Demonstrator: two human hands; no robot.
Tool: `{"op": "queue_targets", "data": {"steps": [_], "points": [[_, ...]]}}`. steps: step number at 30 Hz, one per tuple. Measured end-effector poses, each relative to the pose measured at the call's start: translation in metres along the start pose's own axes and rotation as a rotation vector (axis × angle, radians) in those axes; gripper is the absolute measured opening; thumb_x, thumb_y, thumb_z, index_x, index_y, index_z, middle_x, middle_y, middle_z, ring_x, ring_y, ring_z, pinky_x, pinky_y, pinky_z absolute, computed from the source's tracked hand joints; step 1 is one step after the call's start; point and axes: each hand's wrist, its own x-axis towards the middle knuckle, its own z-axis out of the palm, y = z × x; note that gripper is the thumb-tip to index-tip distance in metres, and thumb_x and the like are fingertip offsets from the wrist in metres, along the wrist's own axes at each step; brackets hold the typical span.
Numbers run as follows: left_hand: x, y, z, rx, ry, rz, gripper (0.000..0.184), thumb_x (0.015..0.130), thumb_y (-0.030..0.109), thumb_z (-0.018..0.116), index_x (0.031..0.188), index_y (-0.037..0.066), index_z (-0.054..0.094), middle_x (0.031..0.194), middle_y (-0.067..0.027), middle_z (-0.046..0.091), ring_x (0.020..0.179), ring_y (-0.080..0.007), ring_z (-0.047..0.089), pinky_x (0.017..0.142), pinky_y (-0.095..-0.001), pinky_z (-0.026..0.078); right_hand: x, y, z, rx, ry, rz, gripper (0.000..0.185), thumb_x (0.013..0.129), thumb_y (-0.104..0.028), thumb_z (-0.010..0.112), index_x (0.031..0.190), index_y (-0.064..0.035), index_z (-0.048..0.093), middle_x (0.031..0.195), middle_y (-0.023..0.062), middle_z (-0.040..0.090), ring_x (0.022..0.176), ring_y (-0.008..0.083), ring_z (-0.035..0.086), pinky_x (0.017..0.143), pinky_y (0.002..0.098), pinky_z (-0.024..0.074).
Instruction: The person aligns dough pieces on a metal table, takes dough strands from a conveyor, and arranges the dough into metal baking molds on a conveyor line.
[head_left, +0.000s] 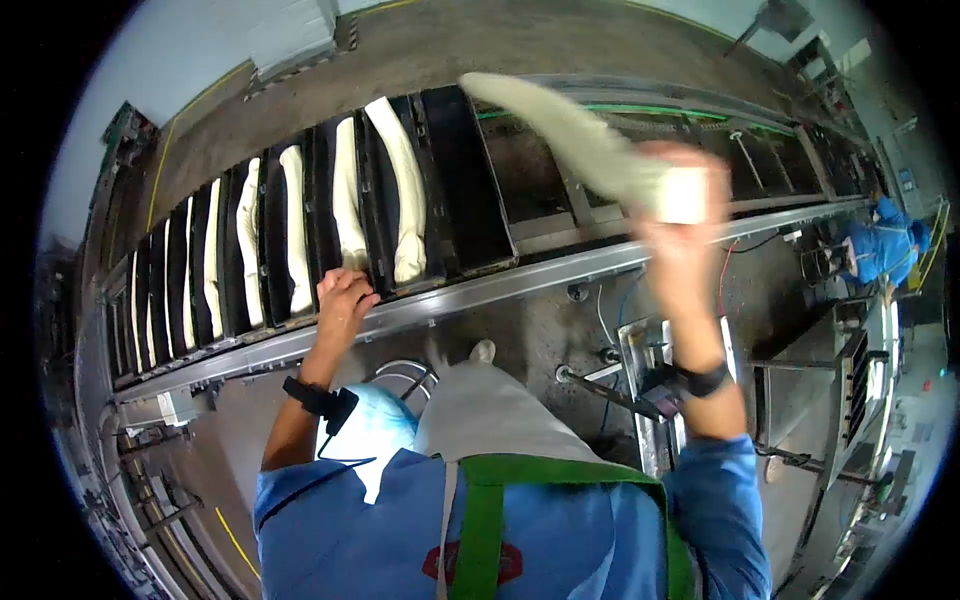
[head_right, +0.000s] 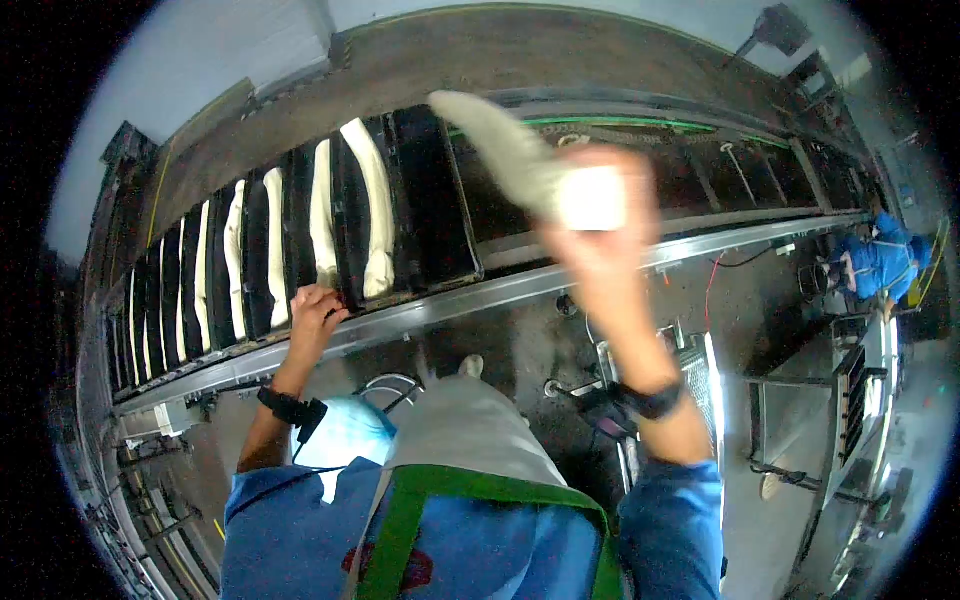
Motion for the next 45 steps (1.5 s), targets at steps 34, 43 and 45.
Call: {"op": "queue_targets", "data": {"steps": [34, 43, 45], "points": [[0.103, 0.099, 0.145, -0.077, -0.328, 0.281, 0.016, 0.072, 0.018, 0.055, 0.078, 0.004, 0.057, 0.079, -0.0111, 0.056, 0.081, -0.0286, 0.048, 0.075, -0.0402, 0.039, -0.084, 0.292, 0.034, -0.852, -0.633, 0.298, 0.083, 0.065, 0.011, 0.048, 0.131, -0.0281, 0.016, 0.132, 0.0231, 0.015, 0.103, 0.0396, 0.042, 0.084, 0.0408, 0.0392], [0.303, 0.046, 0.177, -0.014, -0.546, 0.243, 0.030, 0.075, 0.012, 0.043, 0.101, -0.002, 0.048, 0.099, -0.0207, 0.054, 0.089, -0.0354, 0.053, 0.076, -0.0432, 0.042, -0.091, 0.204, 0.049, -0.717, -0.487, 0.230, 0.029, 0.064, 0.003, 0.049, 0.093, -0.0031, 0.054, 0.092, 0.0142, 0.054, 0.082, 0.0312, 0.054, 0.070, 0.0374, 0.0450], [0.326, 0.045, 0.208, -0.062, -0.495, 0.318, 0.032, 0.075, 0.011, 0.041, 0.101, -0.006, 0.048, 0.099, -0.0227, 0.054, 0.090, -0.0361, 0.052, 0.076, -0.0428, 0.042, -0.090, 0.205, 0.073, -0.809, -0.583, 0.263, 0.033, 0.068, 0.000, 0.047, 0.099, -0.0071, 0.053, 0.111, 0.0180, 0.045, 0.082, 0.0327, 0.054, 0.071, 0.0357, 0.0462]]}}
